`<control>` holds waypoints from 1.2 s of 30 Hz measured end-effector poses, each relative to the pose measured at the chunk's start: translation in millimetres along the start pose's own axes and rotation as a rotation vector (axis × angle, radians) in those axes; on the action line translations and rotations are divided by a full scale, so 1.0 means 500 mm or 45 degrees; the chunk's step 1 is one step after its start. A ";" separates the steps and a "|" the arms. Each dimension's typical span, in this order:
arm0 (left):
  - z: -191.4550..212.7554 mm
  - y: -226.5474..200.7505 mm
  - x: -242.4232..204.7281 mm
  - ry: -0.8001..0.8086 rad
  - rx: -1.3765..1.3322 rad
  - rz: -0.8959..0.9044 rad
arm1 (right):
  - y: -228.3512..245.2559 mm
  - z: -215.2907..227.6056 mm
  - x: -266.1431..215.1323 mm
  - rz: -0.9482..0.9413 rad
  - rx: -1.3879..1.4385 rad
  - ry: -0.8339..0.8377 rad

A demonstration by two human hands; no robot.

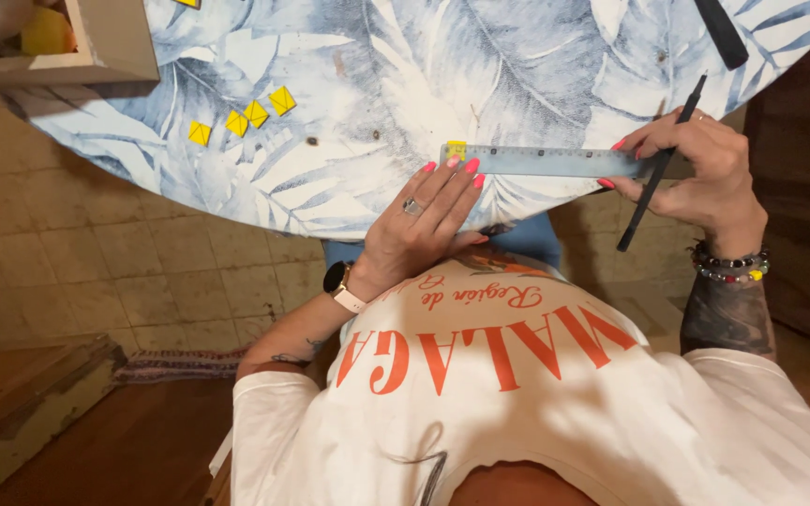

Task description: Marking small yellow tiles using a ruler and a marker pen

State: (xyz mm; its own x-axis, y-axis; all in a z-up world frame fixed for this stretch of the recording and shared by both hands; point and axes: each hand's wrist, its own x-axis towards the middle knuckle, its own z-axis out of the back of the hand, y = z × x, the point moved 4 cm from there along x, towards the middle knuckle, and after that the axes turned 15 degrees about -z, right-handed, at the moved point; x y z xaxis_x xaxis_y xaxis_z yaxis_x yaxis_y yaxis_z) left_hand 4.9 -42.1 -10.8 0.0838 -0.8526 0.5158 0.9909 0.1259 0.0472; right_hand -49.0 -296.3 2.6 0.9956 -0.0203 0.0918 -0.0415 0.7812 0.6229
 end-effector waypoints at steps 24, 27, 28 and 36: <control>0.006 0.004 0.007 -0.006 -0.053 0.025 | 0.026 0.007 0.011 0.052 -0.042 -0.025; 0.014 0.006 0.013 0.025 -0.014 0.012 | 0.003 0.004 0.005 0.061 -0.048 -0.065; 0.013 0.006 0.013 0.019 -0.012 0.009 | 0.027 0.001 0.013 0.063 -0.054 -0.069; 0.009 0.008 0.005 -0.040 0.000 0.004 | 0.125 -0.094 0.094 -0.111 0.527 -0.085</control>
State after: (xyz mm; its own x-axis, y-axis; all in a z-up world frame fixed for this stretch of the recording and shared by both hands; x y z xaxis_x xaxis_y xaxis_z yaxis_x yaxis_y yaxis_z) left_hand 8.8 -41.7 -5.4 0.0835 -0.8358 0.5426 0.9907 0.1284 0.0453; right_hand -1.0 -219.2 9.1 0.9898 -0.1262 0.0665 -0.0011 0.4590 0.8884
